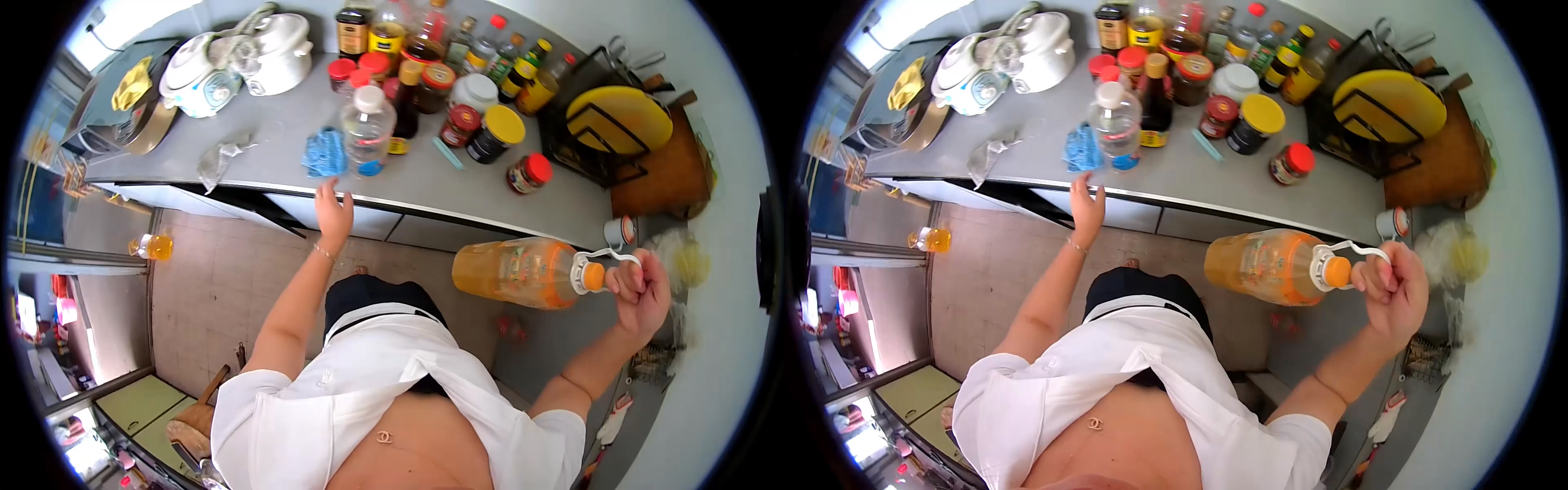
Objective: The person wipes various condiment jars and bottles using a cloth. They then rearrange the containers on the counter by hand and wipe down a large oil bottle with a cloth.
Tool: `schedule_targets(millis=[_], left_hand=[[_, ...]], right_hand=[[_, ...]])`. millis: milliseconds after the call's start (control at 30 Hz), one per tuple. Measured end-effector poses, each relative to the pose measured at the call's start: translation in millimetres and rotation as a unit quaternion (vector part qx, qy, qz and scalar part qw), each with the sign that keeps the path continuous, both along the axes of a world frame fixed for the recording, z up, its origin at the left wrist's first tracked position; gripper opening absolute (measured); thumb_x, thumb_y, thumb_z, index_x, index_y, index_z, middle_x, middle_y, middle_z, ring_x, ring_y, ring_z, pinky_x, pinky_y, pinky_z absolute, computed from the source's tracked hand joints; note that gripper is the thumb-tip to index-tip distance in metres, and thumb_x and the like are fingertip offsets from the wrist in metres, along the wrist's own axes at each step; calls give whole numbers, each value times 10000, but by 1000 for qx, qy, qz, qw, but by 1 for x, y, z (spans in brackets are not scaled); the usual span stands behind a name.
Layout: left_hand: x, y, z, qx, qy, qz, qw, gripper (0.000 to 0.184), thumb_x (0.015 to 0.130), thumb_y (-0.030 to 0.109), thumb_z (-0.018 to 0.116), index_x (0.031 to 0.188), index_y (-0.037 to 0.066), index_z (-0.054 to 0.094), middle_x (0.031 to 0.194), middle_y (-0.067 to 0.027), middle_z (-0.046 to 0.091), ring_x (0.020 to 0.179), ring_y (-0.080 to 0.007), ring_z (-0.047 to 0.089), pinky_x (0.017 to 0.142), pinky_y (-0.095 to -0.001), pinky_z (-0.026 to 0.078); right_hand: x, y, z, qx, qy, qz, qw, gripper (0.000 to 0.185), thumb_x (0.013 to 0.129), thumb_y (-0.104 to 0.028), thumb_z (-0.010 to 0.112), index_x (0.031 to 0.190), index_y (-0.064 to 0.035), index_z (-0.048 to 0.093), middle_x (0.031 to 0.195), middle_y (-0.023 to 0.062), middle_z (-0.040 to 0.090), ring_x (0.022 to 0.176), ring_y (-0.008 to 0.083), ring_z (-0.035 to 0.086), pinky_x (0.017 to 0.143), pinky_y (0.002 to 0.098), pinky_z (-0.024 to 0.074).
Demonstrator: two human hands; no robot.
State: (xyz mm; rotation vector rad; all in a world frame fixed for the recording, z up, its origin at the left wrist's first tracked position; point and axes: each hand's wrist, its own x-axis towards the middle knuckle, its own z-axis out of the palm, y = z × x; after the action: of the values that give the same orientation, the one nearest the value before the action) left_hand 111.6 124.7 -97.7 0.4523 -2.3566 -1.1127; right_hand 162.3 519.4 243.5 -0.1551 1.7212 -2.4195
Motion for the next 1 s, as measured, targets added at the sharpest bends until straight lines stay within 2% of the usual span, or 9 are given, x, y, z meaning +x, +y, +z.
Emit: schedule_targets(millis=[200,333,433,533,567,733,900,967,1000], left_hand=[[-49,-70,27,-299,-171,-60,937,582,639,286,723,1163,144,514,1375,-169,290,1276,-374,225,1008,-601,152],[-73,-104,1,-256,-111,-59,958,397,728,279,600,1079,98,553,1278,-155,439,1241,-297,332,1009,-623,118],[-39,-119,36,298,-11,5,954,348,851,279,424,962,-16,572,859,-135,618,768,-265,584,736,-395,411],[21,-105,105,669,144,2,729,399,904,306,342,1084,-9,509,1017,-113,595,955,-231,555,863,-347,405],[35,-104,107,692,132,-42,709,443,914,329,319,1170,-2,463,1166,-124,537,1108,-246,487,963,-383,345],[48,-44,170,766,76,-221,599,469,918,354,381,1228,3,406,1182,-143,518,1097,-253,498,968,-392,364],[3,17,204,670,94,-367,638,430,897,284,457,1234,26,392,1254,-165,449,1127,-289,474,997,-402,319],[-35,37,194,208,233,-341,887,470,835,245,558,1213,28,383,1243,-181,446,1118,-302,479,978,-401,340],[-49,46,191,-54,280,-287,914,500,804,225,609,1202,28,379,1238,-190,444,1113,-308,482,968,-400,351]], right_hand=[[-22,-98,-6,-36,-37,106,993,348,938,-261,320,674,-66,435,523,-66,286,398,43,235,554,254,351],[-39,-144,1,-66,-66,134,987,339,935,-273,338,701,-56,453,540,-70,286,416,37,248,563,248,348],[-58,-169,4,-77,-73,150,983,315,926,-266,368,726,-46,471,554,-70,302,424,36,259,580,250,361],[-74,-189,4,-66,-77,158,982,279,914,-251,398,754,-42,490,565,-70,323,433,35,273,607,257,386],[-79,-194,3,-60,-78,161,982,266,910,-246,407,764,-41,496,568,-70,329,437,35,278,617,260,395],[-103,-202,-6,-42,-75,153,984,256,916,-262,408,808,-51,503,580,-73,344,452,38,294,638,268,415],[-127,-199,-17,-60,-86,164,981,279,930,-282,394,821,-49,504,583,-73,353,452,38,314,623,253,422],[-136,-198,-22,-67,-93,154,981,227,915,-227,424,828,-34,506,593,-59,373,466,39,323,547,212,384],[-142,-197,-25,-67,-98,146,982,192,904,-191,442,830,-26,506,600,-49,384,473,41,326,510,198,359]])
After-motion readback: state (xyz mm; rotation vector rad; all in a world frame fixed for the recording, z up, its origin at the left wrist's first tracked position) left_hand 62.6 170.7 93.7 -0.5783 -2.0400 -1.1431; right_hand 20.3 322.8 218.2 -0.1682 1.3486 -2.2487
